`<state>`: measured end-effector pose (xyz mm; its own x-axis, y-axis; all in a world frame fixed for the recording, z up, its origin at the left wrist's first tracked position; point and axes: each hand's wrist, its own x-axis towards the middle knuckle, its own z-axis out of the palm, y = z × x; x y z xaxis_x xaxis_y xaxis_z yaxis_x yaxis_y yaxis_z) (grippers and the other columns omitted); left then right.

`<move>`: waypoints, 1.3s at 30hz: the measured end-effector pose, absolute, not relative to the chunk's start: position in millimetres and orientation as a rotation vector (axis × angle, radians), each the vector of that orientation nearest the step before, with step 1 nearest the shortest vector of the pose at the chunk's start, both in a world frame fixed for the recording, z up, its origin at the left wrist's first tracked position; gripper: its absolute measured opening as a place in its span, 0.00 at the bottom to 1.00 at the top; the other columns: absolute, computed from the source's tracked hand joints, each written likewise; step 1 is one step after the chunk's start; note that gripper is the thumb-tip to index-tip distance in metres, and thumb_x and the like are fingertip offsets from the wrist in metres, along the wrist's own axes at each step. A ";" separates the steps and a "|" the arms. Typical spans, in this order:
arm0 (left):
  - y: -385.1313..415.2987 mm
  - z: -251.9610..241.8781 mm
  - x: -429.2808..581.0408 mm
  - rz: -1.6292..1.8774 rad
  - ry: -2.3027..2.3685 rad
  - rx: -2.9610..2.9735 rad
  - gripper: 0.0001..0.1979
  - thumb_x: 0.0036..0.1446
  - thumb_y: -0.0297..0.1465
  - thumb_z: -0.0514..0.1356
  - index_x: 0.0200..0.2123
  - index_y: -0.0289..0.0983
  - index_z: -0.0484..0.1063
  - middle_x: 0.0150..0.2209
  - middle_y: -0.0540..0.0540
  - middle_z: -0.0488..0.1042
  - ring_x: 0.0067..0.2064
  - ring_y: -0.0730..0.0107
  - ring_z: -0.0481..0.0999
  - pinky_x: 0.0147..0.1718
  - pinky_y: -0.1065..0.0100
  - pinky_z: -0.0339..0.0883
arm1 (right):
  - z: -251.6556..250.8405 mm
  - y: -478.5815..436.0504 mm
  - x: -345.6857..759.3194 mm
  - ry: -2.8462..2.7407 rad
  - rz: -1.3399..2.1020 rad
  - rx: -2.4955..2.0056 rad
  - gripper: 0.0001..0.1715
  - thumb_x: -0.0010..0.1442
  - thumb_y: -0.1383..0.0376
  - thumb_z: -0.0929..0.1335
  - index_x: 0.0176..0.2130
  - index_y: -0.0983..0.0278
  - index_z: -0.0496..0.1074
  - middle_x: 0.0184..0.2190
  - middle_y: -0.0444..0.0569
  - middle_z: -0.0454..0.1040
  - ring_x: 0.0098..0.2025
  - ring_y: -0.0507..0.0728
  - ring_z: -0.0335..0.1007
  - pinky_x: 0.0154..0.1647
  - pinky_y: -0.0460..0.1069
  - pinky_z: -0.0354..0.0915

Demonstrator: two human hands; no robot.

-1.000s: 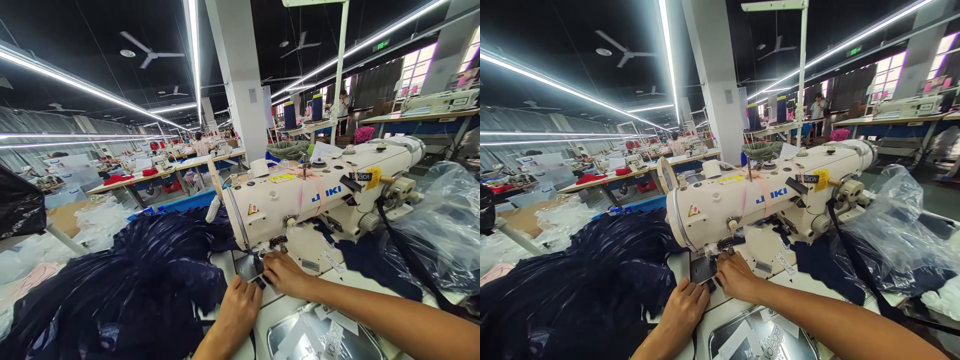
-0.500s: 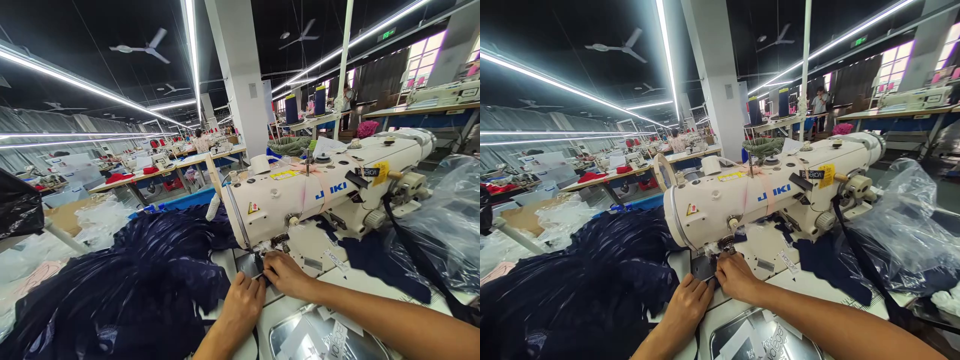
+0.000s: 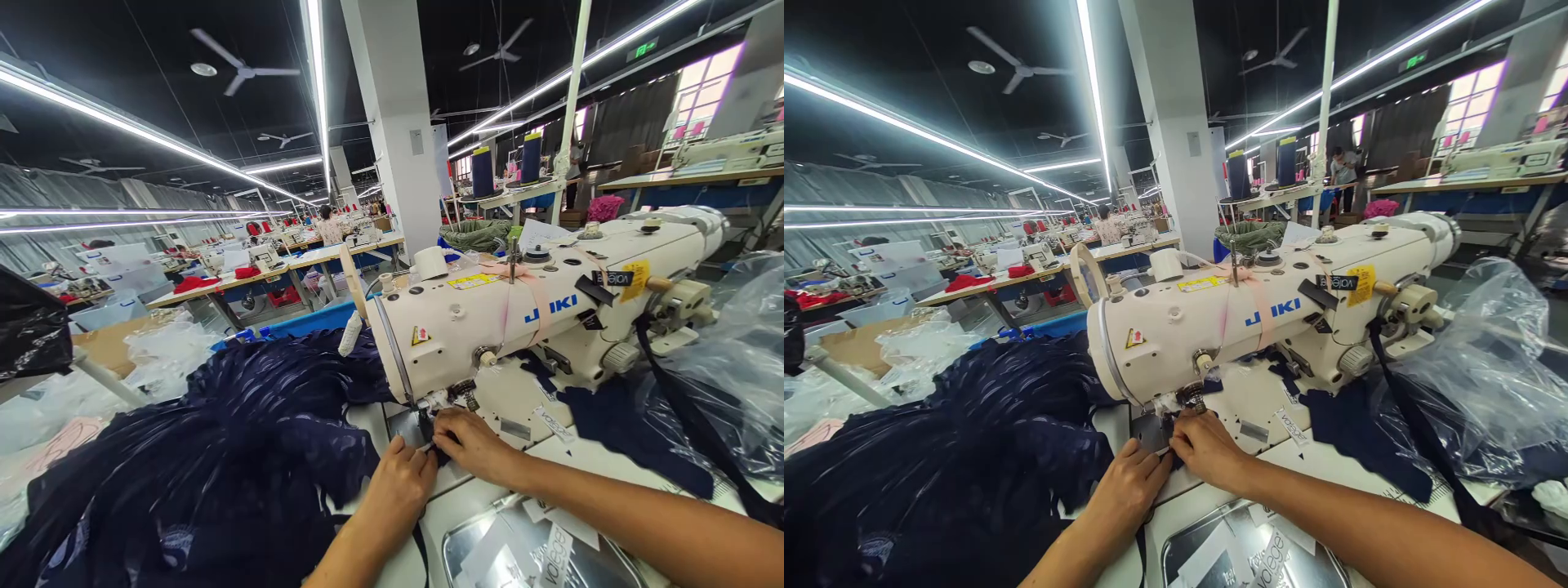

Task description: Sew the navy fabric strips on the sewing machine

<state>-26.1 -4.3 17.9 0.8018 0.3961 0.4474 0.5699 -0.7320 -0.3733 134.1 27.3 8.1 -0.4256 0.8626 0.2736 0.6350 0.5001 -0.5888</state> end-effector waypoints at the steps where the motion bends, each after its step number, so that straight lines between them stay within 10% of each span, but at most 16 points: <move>1: -4.7 18.2 -26.2 -0.468 -0.720 -2.486 0.18 0.59 0.19 0.39 0.31 0.30 0.67 0.20 0.48 0.67 0.21 0.68 0.65 0.26 0.66 0.60 | 8.0 28.2 136.7 -2.192 0.584 -1.193 0.10 0.55 0.72 0.63 0.23 0.65 0.68 0.26 0.45 0.69 0.30 0.53 0.65 0.34 0.47 0.58; 22: -12.3 23.9 -29.2 -0.419 -0.733 -2.476 0.14 0.58 0.19 0.44 0.26 0.33 0.66 0.22 0.48 0.66 0.24 0.69 0.65 0.26 0.66 0.58 | 12.9 -11.4 149.9 -2.590 -0.039 -1.012 0.15 0.53 0.78 0.61 0.40 0.68 0.69 0.40 0.54 0.67 0.45 0.60 0.60 0.47 0.55 0.59; 29: -21.9 24.9 -45.6 -0.507 -0.711 -2.610 0.11 0.57 0.20 0.49 0.27 0.36 0.67 0.42 0.46 0.72 0.48 0.64 0.68 0.50 0.56 0.57 | 22.0 9.9 159.0 -2.813 -0.211 -0.650 0.13 0.55 0.75 0.62 0.41 0.70 0.69 0.35 0.54 0.69 0.39 0.59 0.63 0.40 0.51 0.63; 39: -7.4 6.4 -15.5 -0.572 -0.911 -2.519 0.11 0.55 0.18 0.48 0.27 0.35 0.66 0.37 0.42 0.74 0.38 0.67 0.73 0.44 0.63 0.67 | 22.5 38.1 169.6 -2.823 -0.229 -0.693 0.21 0.55 0.77 0.58 0.47 0.71 0.67 0.48 0.58 0.68 0.41 0.60 0.69 0.39 0.52 0.66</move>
